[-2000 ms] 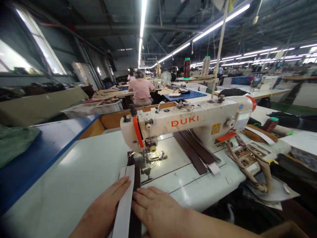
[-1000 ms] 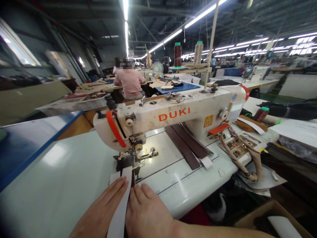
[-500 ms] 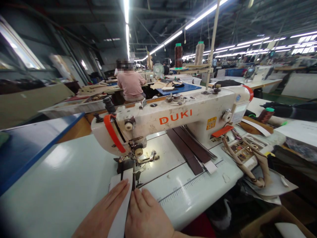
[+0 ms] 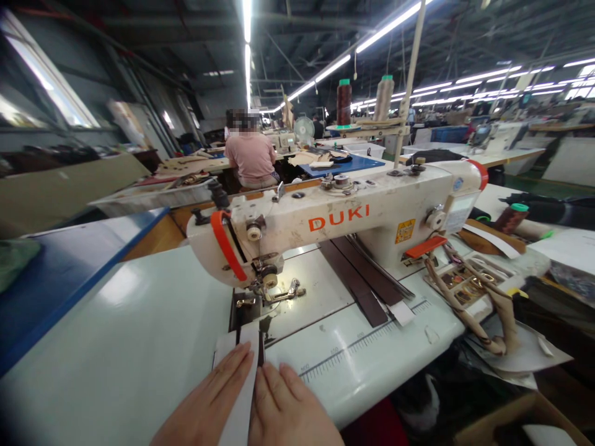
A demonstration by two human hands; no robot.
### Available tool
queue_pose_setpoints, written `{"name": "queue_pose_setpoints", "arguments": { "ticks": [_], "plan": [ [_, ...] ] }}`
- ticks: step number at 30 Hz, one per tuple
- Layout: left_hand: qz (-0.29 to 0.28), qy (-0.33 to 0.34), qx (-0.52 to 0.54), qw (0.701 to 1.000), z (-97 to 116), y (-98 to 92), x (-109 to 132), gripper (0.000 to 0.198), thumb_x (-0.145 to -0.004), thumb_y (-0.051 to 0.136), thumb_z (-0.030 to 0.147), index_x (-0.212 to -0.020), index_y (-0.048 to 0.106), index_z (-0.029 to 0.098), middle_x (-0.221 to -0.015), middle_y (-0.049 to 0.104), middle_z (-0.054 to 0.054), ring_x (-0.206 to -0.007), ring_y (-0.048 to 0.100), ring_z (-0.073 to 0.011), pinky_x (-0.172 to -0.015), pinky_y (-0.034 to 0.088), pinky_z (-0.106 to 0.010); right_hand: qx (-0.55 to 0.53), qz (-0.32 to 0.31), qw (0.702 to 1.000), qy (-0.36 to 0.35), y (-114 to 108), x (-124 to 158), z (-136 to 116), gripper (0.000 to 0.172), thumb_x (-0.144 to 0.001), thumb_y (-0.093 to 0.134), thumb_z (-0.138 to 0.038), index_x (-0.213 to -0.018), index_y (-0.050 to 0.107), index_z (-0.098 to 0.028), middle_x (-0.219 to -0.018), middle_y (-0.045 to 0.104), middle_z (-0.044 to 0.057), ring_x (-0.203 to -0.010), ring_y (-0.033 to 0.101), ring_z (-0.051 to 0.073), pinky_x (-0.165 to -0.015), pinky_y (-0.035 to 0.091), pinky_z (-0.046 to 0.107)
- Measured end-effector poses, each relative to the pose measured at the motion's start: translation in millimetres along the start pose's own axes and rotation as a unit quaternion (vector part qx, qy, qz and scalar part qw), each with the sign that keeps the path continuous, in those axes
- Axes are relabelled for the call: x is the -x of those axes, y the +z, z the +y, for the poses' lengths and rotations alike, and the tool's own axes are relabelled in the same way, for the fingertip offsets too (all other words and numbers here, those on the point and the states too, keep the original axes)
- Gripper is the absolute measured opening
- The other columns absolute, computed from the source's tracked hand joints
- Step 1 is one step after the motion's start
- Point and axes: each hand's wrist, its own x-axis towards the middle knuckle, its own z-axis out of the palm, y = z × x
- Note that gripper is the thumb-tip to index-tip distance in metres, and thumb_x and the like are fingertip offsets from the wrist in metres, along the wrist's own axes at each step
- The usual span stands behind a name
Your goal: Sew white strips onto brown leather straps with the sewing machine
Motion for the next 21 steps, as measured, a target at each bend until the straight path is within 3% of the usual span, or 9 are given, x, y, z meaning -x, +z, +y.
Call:
{"name": "queue_pose_setpoints", "arguments": {
  "ticks": [3,6,10,15,21],
  "plan": [
    [-0.003,-0.03,-0.002,1.0,-9,15.0,3,0.076,-0.079,0.033,0.003,-0.15,0.006,0.005,-0.125,0.064,-0.014,-0.113,0.061,-0.021,-0.093,0.051,-0.03,-0.048,-0.065,0.997,0.007,-10,-20,8,0.039,-0.094,0.047,-0.024,-0.122,0.059,0.0,-0.126,0.06,0.021,-0.117,0.057,0.027,-0.101,0.045,0.038],
    [-0.017,-0.032,-0.001,0.999,-16,20.5,-1,0.073,-0.079,0.032,0.002,-0.149,0.014,0.009,-0.125,0.064,-0.013,-0.111,0.063,-0.0198,-0.092,0.052,-0.03,-0.052,-0.073,0.996,0.015,-16,-31,12,0.039,-0.094,0.047,-0.025,-0.12,0.061,0.0,-0.127,0.06,0.02,-0.116,0.057,0.028,-0.101,0.045,0.038],
    [-0.009,-0.012,-0.004,1.0,-21,15.5,-11,0.067,-0.079,0.032,0.001,-0.145,0.025,0.008,-0.122,0.066,-0.013,-0.109,0.064,-0.0188,-0.091,0.052,-0.028,-0.039,-0.051,0.998,0.006,-17,-32,16,0.039,-0.096,0.042,-0.026,-0.117,0.063,-0.001,-0.125,0.062,0.018,-0.116,0.057,0.027,-0.101,0.044,0.037],
    [0.001,-0.01,0.001,1.0,-21,16.3,-14,0.066,-0.08,0.03,0.0,-0.145,0.024,0.007,-0.119,0.067,-0.013,-0.108,0.065,-0.0192,-0.089,0.053,-0.029,-0.063,-0.025,0.997,-0.021,-18,-27,24,0.031,-0.096,0.046,-0.029,-0.111,0.064,-0.008,-0.12,0.065,0.011,-0.114,0.055,0.024,-0.101,0.043,0.034],
    [-0.006,0.006,-0.016,1.0,-21,12.6,-13,0.067,-0.081,0.029,0.004,-0.147,0.018,0.005,-0.122,0.065,-0.015,-0.108,0.065,-0.0211,-0.085,0.055,-0.031,-0.083,0.085,0.992,-0.048,-12,-23,29,0.023,-0.098,0.046,-0.027,-0.091,0.065,-0.015,-0.101,0.07,0.004,-0.094,0.06,0.018,-0.084,0.049,0.028]
  ]
}}
